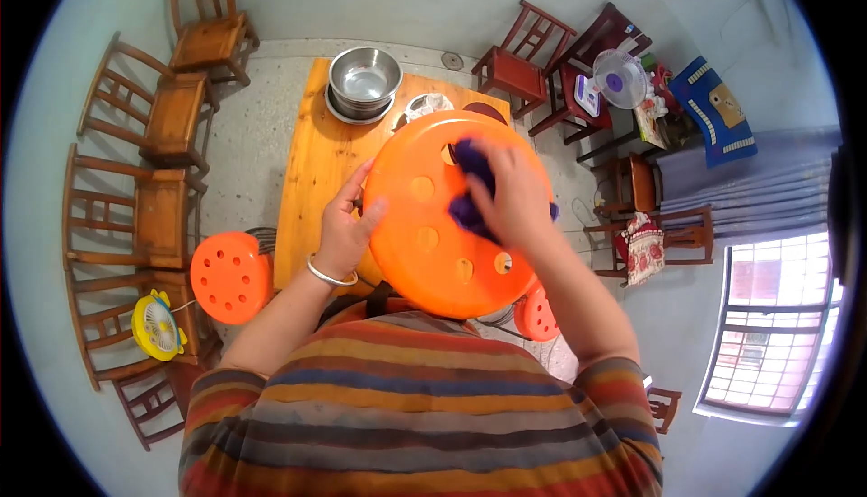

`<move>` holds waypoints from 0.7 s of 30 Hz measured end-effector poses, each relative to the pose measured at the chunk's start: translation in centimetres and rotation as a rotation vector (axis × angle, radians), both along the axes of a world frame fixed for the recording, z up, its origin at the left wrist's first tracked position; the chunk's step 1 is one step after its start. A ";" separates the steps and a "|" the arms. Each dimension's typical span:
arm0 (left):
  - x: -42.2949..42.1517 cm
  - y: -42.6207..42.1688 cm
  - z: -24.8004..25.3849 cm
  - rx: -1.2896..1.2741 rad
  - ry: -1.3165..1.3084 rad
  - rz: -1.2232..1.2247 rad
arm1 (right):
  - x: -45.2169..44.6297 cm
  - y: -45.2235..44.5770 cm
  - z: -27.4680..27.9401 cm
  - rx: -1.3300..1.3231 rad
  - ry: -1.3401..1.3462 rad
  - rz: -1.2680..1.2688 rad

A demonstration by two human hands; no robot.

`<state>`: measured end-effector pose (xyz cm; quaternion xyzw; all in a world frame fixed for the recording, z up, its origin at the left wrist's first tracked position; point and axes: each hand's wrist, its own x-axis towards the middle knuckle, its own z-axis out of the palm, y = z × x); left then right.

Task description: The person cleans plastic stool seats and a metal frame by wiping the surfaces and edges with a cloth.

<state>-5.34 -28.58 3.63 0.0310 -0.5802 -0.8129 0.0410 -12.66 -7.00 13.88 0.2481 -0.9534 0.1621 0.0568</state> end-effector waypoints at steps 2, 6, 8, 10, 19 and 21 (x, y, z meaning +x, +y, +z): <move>0.0 0.0 -0.1 -0.001 -0.003 -0.003 | 5.0 0.3 1.0 0.047 -0.156 0.128; -0.1 0.3 -0.8 -0.005 0.046 0.017 | 6.6 -0.8 1.6 0.006 -0.136 0.311; -0.2 0.3 -1.0 -0.030 0.073 0.016 | 2.5 -2.1 0.1 -0.055 -0.015 0.260; -0.1 0.3 -1.0 -0.052 0.085 0.000 | -1.7 -4.5 -0.7 -0.039 0.096 0.107; 0.0 0.5 -0.6 -0.001 0.022 -0.005 | 5.4 -0.2 2.3 0.034 -0.283 0.216; 0.0 0.3 -0.7 0.010 0.037 -0.015 | 3.1 3.6 -0.1 0.035 -0.028 0.133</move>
